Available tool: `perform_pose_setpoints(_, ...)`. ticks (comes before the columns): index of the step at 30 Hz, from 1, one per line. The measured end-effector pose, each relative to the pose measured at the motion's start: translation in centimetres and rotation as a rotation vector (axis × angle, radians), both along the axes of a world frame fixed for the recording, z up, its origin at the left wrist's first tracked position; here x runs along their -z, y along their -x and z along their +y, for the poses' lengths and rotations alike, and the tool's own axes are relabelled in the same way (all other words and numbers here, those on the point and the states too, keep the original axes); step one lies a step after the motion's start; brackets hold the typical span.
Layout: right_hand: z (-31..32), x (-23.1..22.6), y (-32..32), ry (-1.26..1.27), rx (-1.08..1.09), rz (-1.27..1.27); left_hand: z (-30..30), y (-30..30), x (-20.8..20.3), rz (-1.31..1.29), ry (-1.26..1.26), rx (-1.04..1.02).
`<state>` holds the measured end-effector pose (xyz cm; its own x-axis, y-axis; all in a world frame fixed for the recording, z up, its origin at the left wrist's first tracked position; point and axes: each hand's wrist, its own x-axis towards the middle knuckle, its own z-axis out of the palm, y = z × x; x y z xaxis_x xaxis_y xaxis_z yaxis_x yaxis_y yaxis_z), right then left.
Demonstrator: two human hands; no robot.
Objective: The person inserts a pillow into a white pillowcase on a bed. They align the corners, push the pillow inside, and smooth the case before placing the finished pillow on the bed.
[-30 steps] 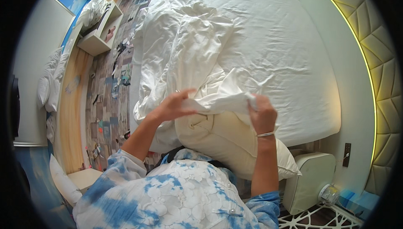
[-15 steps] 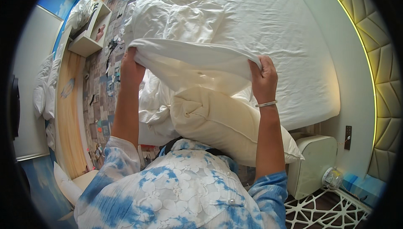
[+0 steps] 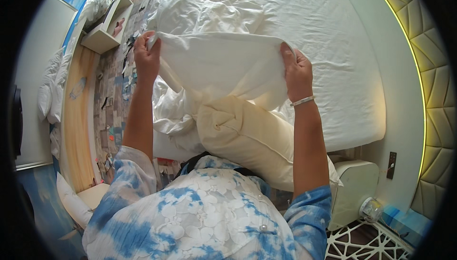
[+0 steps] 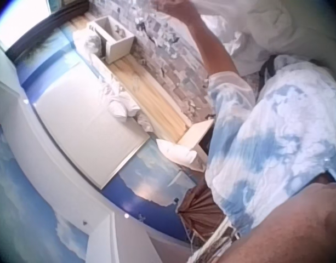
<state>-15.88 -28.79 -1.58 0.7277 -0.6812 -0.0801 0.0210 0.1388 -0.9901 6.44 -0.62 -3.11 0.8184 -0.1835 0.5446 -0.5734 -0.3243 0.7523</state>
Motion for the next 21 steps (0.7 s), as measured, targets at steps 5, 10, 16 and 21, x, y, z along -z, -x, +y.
perform_pose_setpoints(5, 0.7, 1.0, -1.6, -0.469, -0.065, -0.025, -2.8, 7.0, 1.8, -0.011, -0.175, 0.248)
perform_pose_setpoints(10, 3.6, 1.3, -2.7, -0.521, -0.175, -0.013, -8.3, 14.5, 4.5, 0.167, -0.076, 0.507)
perform_pose_setpoints(16, 4.6, 1.0, -1.7, -0.098, -0.359, 0.048, -9.9, 12.9, 4.8, 0.022, 0.023, 0.453)
perform_pose_setpoints(21, 2.3, 1.4, -1.2, 1.256, -0.183, 0.332, -10.1, 9.9, 2.5, 0.117, 0.073, 0.365)
